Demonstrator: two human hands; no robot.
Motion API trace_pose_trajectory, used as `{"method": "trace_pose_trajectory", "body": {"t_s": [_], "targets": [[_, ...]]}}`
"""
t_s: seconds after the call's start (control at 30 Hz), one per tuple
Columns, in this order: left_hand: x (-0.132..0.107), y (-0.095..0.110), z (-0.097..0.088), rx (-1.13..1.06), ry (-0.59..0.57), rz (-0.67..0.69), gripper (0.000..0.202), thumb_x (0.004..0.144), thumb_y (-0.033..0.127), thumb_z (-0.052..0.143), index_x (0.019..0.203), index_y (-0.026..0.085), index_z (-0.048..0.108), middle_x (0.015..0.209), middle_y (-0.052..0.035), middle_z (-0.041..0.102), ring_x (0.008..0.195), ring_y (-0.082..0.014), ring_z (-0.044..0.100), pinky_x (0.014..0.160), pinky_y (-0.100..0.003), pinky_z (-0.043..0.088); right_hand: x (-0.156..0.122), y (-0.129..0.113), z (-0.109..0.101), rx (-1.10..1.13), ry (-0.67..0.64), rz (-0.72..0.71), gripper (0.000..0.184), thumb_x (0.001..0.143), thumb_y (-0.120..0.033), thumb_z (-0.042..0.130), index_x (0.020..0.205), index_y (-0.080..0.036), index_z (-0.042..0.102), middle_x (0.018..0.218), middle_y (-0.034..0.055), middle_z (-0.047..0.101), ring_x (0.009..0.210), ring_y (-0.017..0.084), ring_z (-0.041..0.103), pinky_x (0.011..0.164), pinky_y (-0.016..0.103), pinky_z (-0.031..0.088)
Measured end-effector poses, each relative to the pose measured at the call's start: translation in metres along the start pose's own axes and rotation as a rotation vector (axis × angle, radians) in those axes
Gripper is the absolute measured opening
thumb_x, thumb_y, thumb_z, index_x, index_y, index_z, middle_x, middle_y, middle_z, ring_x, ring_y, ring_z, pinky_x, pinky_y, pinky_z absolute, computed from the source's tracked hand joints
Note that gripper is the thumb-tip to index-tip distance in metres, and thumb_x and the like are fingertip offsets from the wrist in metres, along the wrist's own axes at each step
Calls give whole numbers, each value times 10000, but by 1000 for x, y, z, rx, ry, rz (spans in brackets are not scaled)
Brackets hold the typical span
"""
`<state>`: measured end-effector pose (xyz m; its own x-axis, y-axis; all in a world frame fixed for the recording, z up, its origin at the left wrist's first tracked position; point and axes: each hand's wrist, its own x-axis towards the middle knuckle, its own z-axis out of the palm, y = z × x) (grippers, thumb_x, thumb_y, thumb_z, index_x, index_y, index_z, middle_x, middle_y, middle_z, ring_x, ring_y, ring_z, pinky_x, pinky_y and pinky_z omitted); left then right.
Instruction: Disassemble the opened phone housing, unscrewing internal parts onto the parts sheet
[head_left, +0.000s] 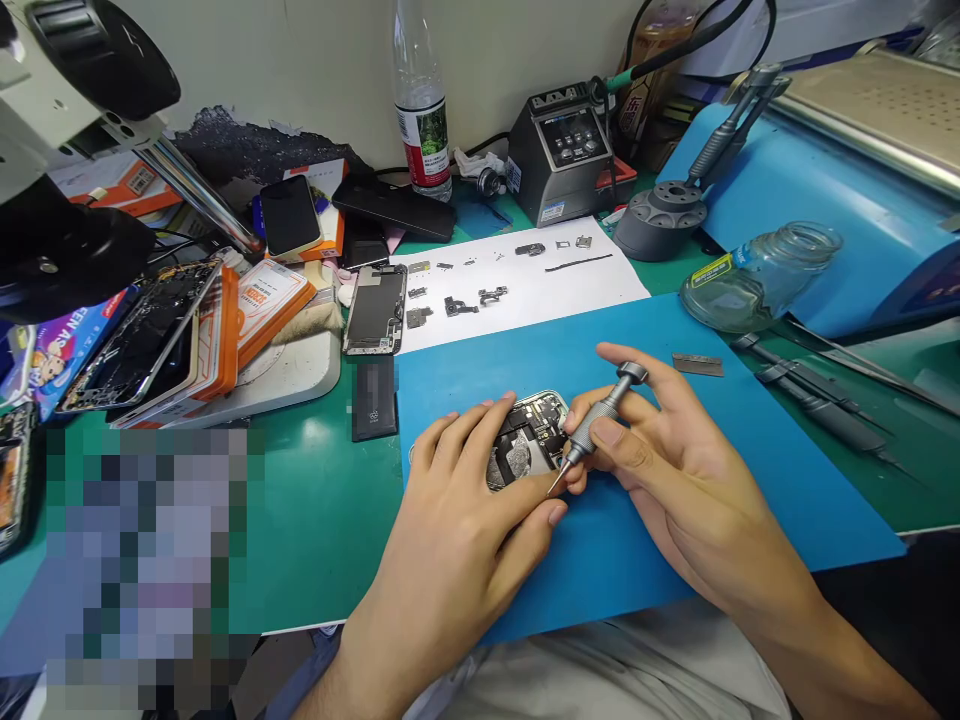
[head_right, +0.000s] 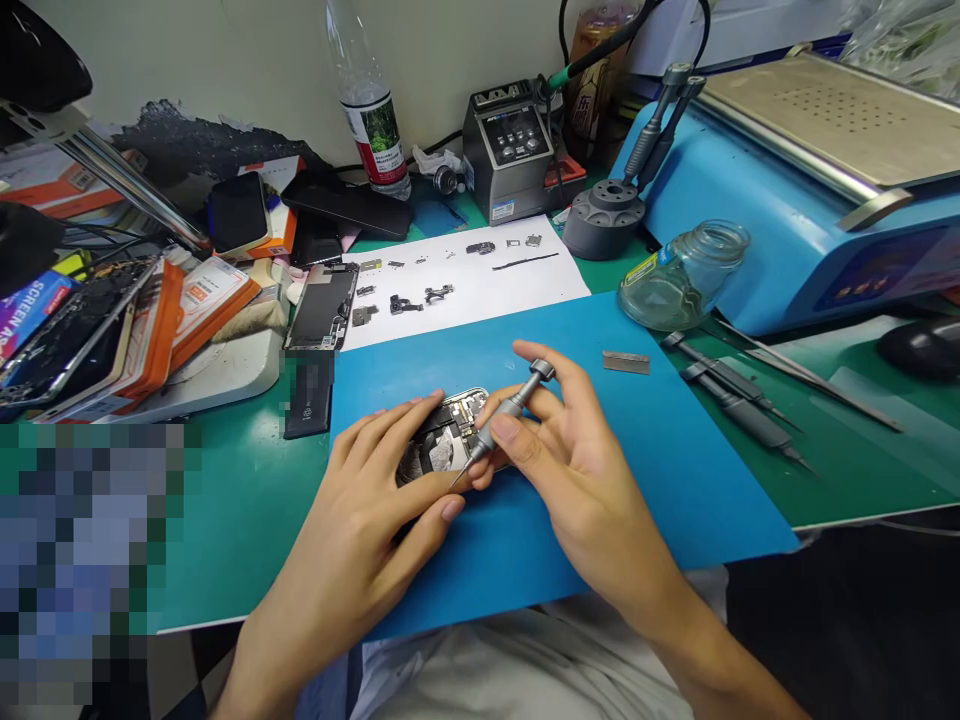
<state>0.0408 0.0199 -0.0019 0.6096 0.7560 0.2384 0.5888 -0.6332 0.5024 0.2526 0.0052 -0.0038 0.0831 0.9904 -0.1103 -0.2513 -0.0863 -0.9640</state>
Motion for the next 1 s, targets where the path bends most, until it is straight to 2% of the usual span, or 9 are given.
{"method": "trace_pose_trajectory", "body": {"t_s": [0.3,1.0], "targets": [[0,-1,0,20,3,14,315,1185,317,501,1266,337,804,1696,-141,544,1574,-322,488,1229,-621,417,-2,-1,0,9,-12,14,617,1043,-435,753,1587,-355,473,1102,24,690,766,135,693,711,279,653],[1,-1,1,17,-9,13,323,1180,334,508,1310,344,804,1702,-177,532,1555,-370,512,1196,-683,444,-2,-3,0,-32,27,32,621,1012,-428,783,1566,-380,505,1071,18,697,739,153,714,689,301,666]]}}
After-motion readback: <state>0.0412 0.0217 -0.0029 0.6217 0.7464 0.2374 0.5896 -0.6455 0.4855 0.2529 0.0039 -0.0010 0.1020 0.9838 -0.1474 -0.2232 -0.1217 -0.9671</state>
